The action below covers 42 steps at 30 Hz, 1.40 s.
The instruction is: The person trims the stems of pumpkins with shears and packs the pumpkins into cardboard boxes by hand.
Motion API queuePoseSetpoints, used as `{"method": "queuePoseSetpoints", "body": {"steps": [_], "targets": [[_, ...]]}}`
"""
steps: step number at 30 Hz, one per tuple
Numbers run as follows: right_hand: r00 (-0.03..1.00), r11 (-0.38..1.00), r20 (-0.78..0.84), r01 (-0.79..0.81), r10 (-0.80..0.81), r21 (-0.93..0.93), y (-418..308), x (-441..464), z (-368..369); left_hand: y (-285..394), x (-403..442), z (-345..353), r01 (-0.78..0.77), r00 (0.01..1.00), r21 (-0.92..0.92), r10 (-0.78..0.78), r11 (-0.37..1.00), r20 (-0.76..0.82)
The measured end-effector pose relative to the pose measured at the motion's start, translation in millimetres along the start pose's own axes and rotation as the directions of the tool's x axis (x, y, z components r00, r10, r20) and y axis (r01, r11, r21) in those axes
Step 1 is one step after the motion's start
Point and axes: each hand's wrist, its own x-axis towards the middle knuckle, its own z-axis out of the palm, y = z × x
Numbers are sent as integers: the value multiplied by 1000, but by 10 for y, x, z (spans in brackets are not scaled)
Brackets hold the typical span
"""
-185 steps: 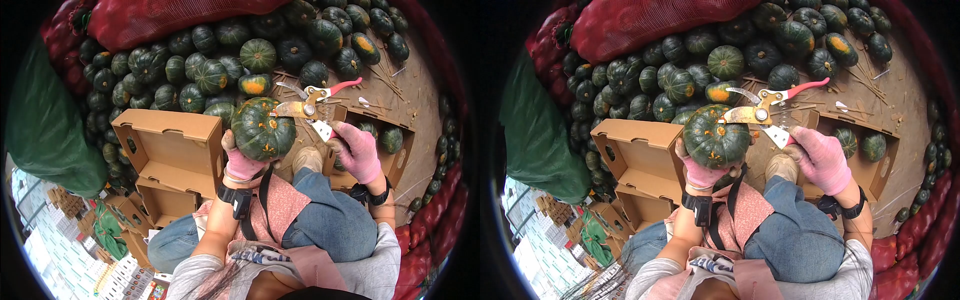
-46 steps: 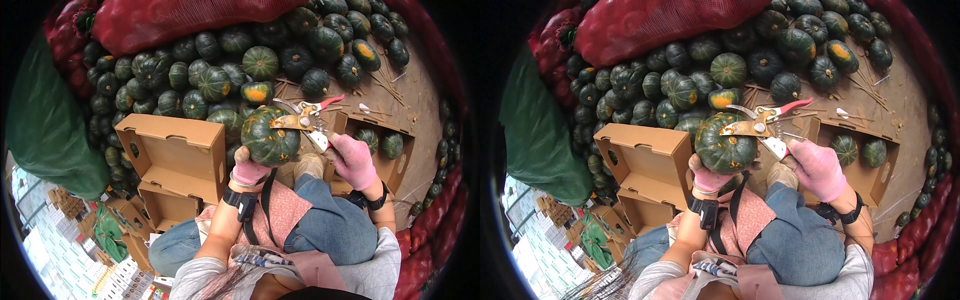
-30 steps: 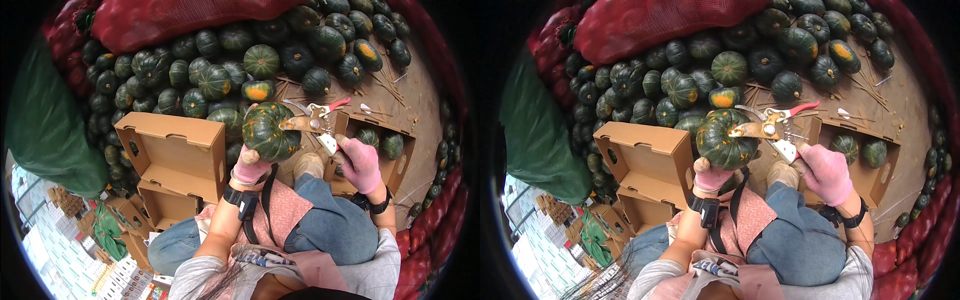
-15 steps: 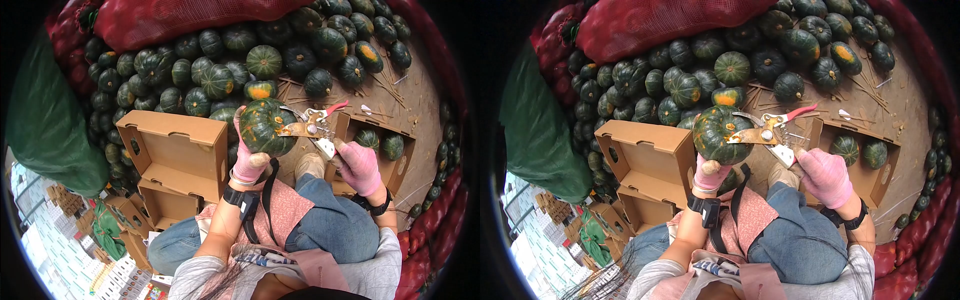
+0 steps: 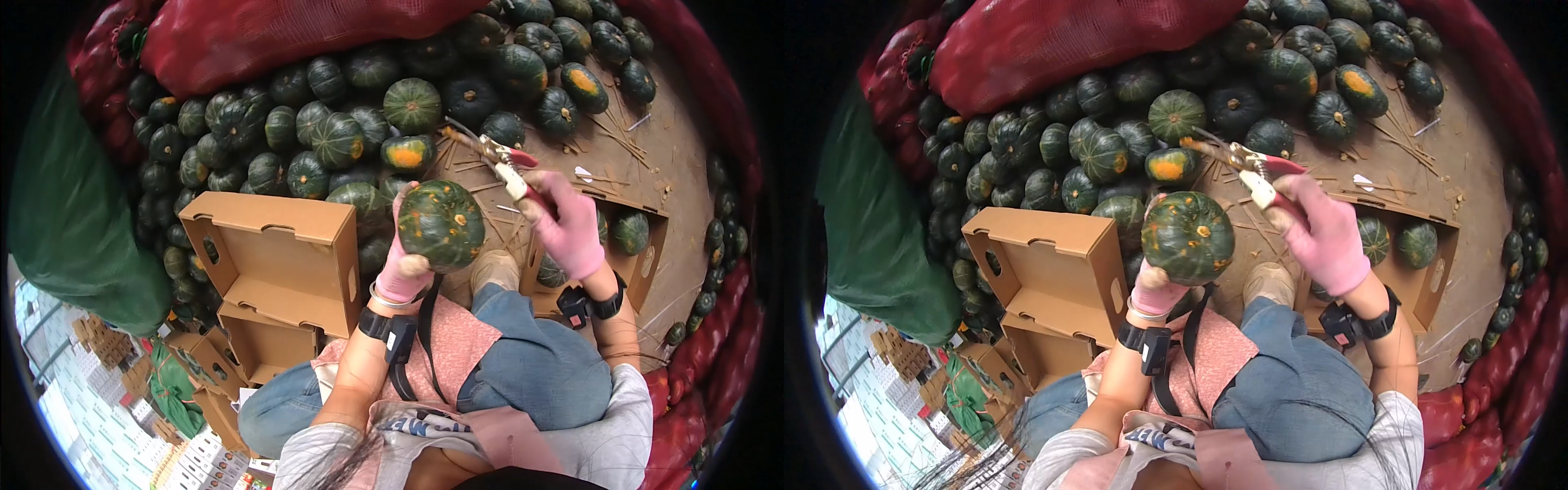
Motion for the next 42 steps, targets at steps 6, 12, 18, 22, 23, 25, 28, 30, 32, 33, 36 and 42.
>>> {"method": "queuePoseSetpoints", "body": {"steps": [6, 12, 18, 22, 23, 25, 28, 30, 32, 33, 36, 42], "targets": [[993, 997, 118, -18, 27, -72, 189, 185, -205, 224, 39, 40, -132, 989, 270, 146, 954, -31], [997, 984, -63, -43, 32, -171, 55, -33, 129, 301, 86, -13, -188, 969, 569, 247, 800, -27], [979, 944, 183, 145, -93, -297, 69, -67, 26, 243, 91, 16, -191, 951, 374, 265, 908, -159], [991, 991, -110, -92, 81, -98, 27, -90, 210, 228, 140, 55, -182, 950, 371, 261, 910, -174], [994, 976, 29, 104, -101, -192, 26, -131, 250, 210, 157, 81, -174, 948, 373, 257, 912, -186], [942, 995, 325, 98, -84, -29, 89, -194, 254, 196, 113, 101, -143, 944, 321, 227, 936, -239], [943, 989, 330, -80, 33, 128, 33, -204, 20, 229, 42, -1, -110, 939, 361, 216, 926, -268], [977, 984, 200, -105, 75, 142, 129, -264, -77, 267, 71, -12, -93, 944, 335, 190, 938, -271], [965, 948, 133, -248, 225, 200, 316, -332, -268, 267, 109, -138, -1, 952, 117, 37, 993, -303], [971, 902, 13, -226, 238, 368, 378, -383, -407, 278, 127, -5, 87, 923, -101, -118, 991, -365], [837, 610, -211, -172, 505, 774, 391, -708, -907, 166, 140, 82, 336, 931, -150, -352, 930, -96], [415, 694, -557, -387, 719, 608, 853, -1269, -1362, -301, 464, 641, -356, 885, 924, -267, 142, 382]]}}
